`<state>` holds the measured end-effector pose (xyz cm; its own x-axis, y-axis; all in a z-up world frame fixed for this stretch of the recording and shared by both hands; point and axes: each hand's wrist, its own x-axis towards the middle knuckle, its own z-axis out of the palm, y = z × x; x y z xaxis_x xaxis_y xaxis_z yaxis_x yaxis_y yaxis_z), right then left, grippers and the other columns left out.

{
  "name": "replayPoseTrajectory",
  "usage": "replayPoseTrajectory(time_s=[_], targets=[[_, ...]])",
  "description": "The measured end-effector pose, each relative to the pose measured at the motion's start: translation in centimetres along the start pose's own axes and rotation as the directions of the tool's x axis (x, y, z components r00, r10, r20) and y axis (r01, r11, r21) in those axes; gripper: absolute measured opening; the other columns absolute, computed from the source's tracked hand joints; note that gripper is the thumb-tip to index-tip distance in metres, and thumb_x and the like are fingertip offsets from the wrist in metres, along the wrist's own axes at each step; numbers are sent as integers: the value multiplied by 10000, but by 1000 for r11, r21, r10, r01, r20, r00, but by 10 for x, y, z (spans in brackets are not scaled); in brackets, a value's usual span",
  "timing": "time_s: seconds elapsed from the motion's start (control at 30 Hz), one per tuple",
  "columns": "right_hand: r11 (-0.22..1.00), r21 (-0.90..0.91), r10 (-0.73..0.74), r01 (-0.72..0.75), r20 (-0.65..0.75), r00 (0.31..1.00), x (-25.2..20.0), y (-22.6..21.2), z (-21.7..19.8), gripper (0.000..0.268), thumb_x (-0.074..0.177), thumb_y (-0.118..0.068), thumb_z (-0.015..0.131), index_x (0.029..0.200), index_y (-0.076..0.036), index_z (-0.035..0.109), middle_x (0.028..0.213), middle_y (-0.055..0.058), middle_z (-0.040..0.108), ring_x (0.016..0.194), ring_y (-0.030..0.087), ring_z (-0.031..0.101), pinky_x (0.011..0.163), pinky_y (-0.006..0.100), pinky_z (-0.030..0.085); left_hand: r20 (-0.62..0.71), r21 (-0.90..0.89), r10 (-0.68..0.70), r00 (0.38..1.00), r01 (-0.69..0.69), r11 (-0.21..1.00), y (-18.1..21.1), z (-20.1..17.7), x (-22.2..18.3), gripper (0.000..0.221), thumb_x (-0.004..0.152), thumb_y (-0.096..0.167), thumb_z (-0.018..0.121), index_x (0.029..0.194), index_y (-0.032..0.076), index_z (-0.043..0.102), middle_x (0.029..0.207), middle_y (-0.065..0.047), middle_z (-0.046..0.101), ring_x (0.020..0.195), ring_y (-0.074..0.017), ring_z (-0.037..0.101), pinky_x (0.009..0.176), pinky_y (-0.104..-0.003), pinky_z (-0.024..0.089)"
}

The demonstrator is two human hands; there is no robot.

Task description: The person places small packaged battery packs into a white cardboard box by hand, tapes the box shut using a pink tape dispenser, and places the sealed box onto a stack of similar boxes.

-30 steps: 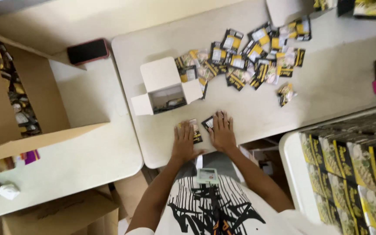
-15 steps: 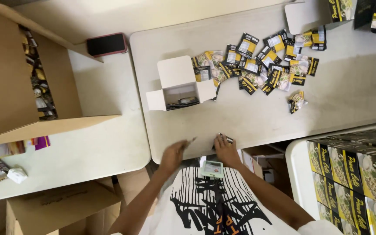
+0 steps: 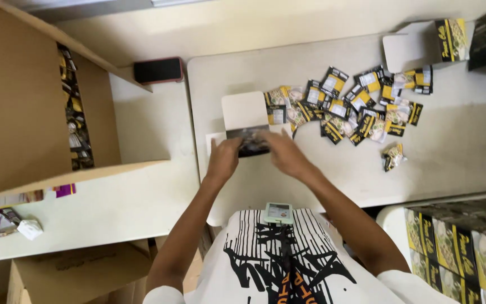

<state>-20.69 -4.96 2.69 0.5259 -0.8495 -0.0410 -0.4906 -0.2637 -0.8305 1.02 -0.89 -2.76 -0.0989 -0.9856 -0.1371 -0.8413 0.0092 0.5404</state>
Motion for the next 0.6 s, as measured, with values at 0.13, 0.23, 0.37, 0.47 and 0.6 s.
replayPoseTrajectory(time_s=[0.13, 0.23, 0.37, 0.47, 0.6], targets=[[941, -331, -18, 77, 178, 984, 27, 54, 35, 530, 867, 82, 550, 1379, -53, 554, 1403, 173, 624, 1348, 342, 550, 1141, 736, 197, -70, 26, 60, 996, -58, 998, -19, 18, 9, 395, 869, -55, 539, 1219, 60, 682, 1186, -136, 730, 1157, -305, 643, 1127, -744, 241], [839, -540, 211, 63, 430, 878, 46, 46, 35, 464, 930, -85, 589, 1388, -48, 528, 1419, 150, 608, 1391, 320, 517, 1178, 776, 107, 155, 120, 115, 981, -135, 984, -6, 0, 14, 430, 770, -6, 604, 1193, 46, 657, 1191, -102, 714, 1206, -288, 599, 1092, -769, 222], [785, -618, 385, 38, 535, 752, 59, 40, 40, 704, 832, -267, 746, 1442, -94, 440, 1385, 133, 577, 1331, 340, 505, 1132, 788, 64, 319, 184, 16, 948, -79, 980, 4, -4, 23, 590, 753, 204, 769, 1280, 1, 598, 1218, -163, 667, 1246, -323, 542, 1109, -746, 196], [749, -660, 344, 62, 467, 814, 53, 61, 64, 683, 795, -229, 766, 1413, -144, 488, 1365, 106, 599, 1291, 329, 548, 1118, 797, 102, 206, 200, 81, 975, -123, 972, -2, 14, 19, 671, 705, 216, 809, 1309, 19, 594, 1187, -146, 680, 1187, -327, 564, 1065, -773, 218], [676, -727, 241, 122, 375, 895, 42, 104, 88, 452, 865, -144, 739, 1301, -196, 633, 1304, 94, 677, 1255, 306, 623, 1143, 816, 157, 118, 288, 99, 988, -130, 949, -17, 49, 18, 516, 820, 141, 765, 1319, 107, 639, 1113, -71, 718, 1142, -280, 606, 1109, -763, 260]])
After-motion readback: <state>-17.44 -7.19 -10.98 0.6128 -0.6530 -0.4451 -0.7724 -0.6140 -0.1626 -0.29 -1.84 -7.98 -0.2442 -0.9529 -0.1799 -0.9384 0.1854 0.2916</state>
